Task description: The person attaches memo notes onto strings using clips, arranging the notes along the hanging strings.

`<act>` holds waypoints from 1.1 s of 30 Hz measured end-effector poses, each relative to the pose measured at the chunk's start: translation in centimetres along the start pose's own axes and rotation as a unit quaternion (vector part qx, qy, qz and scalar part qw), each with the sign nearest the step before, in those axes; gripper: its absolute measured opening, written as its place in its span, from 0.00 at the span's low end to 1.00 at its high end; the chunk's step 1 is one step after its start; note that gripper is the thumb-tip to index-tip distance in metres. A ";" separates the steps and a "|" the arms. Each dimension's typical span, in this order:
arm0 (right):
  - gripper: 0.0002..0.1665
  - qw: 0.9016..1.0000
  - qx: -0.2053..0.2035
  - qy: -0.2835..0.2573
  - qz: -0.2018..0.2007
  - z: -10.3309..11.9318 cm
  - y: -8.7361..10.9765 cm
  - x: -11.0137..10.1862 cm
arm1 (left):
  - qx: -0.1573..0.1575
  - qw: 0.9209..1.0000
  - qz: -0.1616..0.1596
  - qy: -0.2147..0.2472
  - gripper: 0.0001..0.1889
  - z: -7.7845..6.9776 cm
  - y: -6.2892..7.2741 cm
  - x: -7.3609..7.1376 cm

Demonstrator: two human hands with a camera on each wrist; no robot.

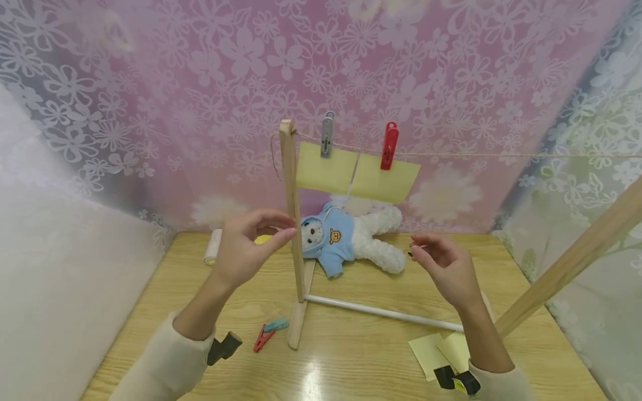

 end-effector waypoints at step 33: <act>0.29 0.894 0.255 0.280 0.239 -13.5 8.8 -3.4 | -0.269 0.910 0.290 -0.124 0.16 16.9 18.0 2.1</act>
Point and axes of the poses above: each hand's wrist, its own y-axis away from the middle knuckle, its own x-axis out of the palm, z = x × y, the point moved 2 cm from there along -y, towards the middle knuckle, and after that the axes turned 9 degrees about x, right-handed, at the moved point
